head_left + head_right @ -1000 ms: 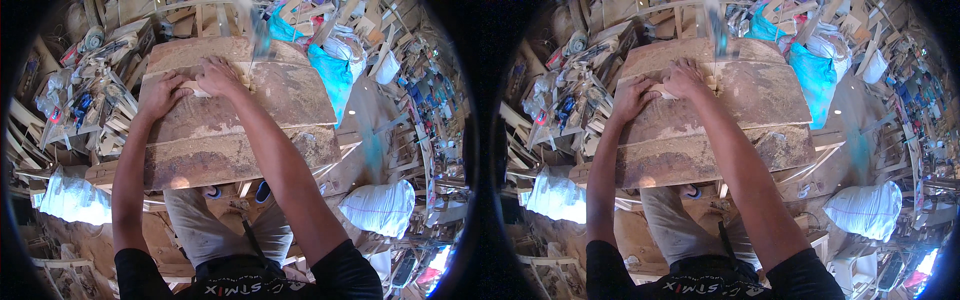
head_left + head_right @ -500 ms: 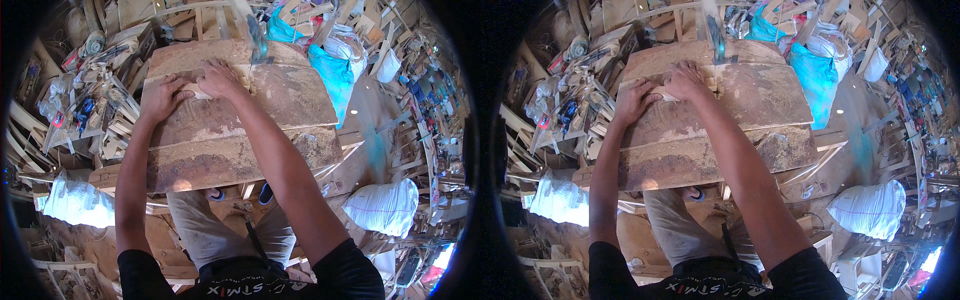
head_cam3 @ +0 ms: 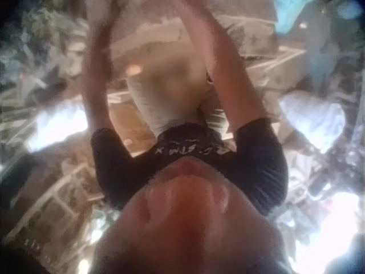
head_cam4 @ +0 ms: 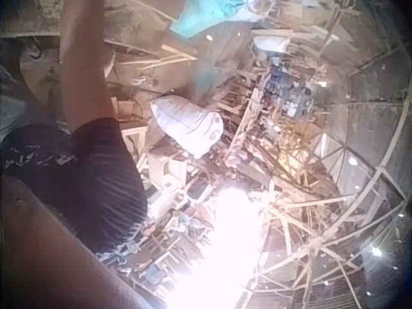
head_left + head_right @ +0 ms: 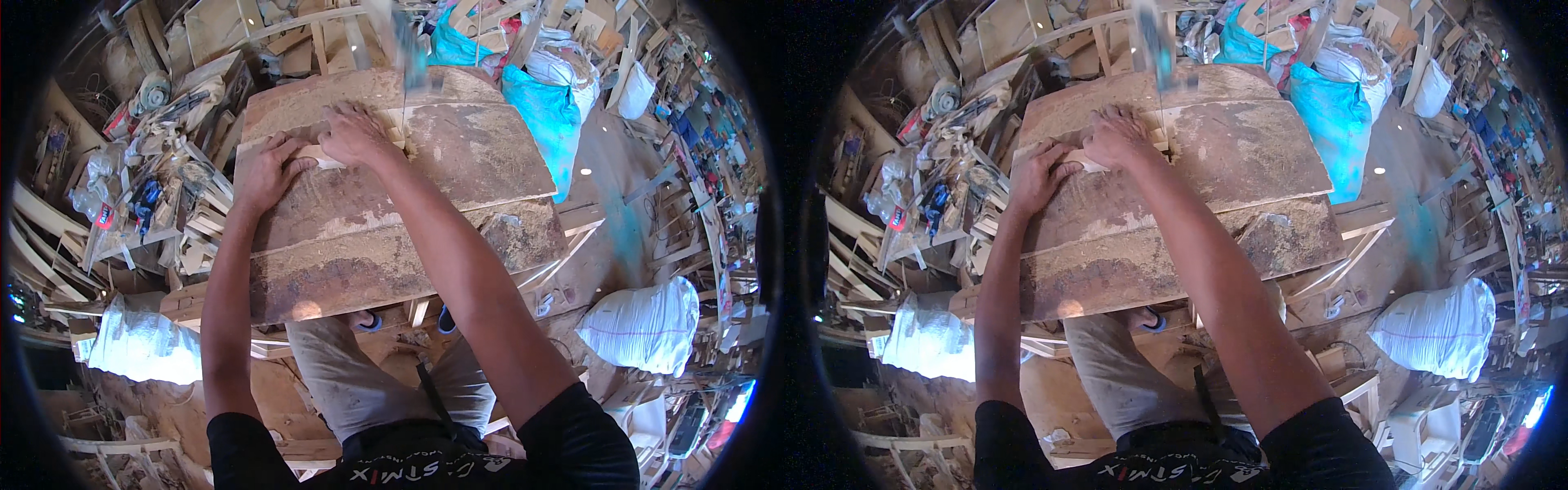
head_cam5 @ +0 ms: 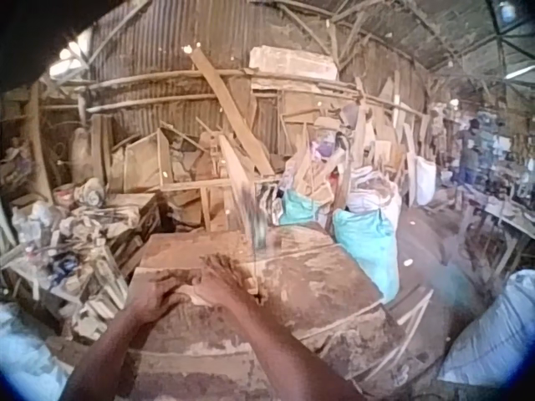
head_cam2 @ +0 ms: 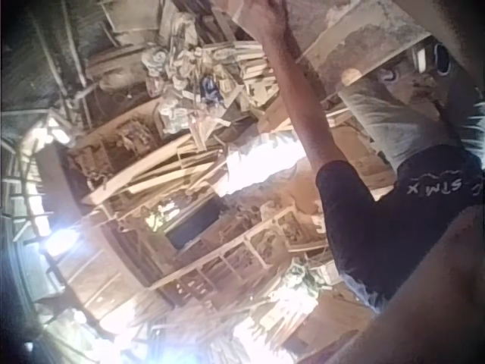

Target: The person saws through pieces of wood using a scroll saw, turning and guiding the wood by hand to follow curved lines, and periodically moves cut pieces aside.

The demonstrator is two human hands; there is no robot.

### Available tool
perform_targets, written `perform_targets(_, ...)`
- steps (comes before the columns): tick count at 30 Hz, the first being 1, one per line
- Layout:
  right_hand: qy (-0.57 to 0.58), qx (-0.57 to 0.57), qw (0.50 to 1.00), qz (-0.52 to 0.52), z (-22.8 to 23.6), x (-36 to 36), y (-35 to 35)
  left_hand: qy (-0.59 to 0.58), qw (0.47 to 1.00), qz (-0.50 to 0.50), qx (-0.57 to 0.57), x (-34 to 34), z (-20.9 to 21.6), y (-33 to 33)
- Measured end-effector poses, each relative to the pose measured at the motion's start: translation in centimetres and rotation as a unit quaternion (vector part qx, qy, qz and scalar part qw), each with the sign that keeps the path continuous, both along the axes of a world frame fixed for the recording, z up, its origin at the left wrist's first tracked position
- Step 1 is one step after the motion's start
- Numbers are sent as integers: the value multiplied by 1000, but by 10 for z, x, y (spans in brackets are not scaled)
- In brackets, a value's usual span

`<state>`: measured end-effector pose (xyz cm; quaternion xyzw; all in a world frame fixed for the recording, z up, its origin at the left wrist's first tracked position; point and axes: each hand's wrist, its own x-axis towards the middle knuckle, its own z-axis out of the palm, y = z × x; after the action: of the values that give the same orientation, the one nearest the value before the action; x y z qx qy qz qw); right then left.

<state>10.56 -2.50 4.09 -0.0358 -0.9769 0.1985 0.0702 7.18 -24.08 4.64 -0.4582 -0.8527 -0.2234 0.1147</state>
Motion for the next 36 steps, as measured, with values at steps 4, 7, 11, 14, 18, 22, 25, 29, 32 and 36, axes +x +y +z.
perform_targets(4,32,-26,999,-1,-4,0,0,14,1000,12,-13,0,0,1)
perform_targets(7,30,-28,999,3,-3,1,-1,25,999,19,-21,-4,-6,-1)
perform_targets(11,31,-45,999,-3,-3,1,-1,33,999,20,-22,-5,-6,1)
perform_targets(14,31,-42,999,-2,-1,3,1,43,999,19,-18,-1,-3,4)
perform_targets(18,30,-43,999,-5,1,6,-1,43,999,23,-10,1,-3,4)
perform_targets(22,23,-43,999,-5,1,4,1,22,1000,16,-14,1,0,5)
perform_targets(25,25,-50,998,-14,-1,3,1,26,999,15,-15,0,-1,5)
perform_targets(29,22,-77,997,-18,-4,1,-4,32,999,12,-6,1,-5,2)
perform_targets(32,14,-70,997,-30,-7,-5,-3,28,1000,11,-1,2,-5,4)
perform_targets(36,26,-18,999,-23,-13,-16,-3,26,1000,8,13,5,-2,5)
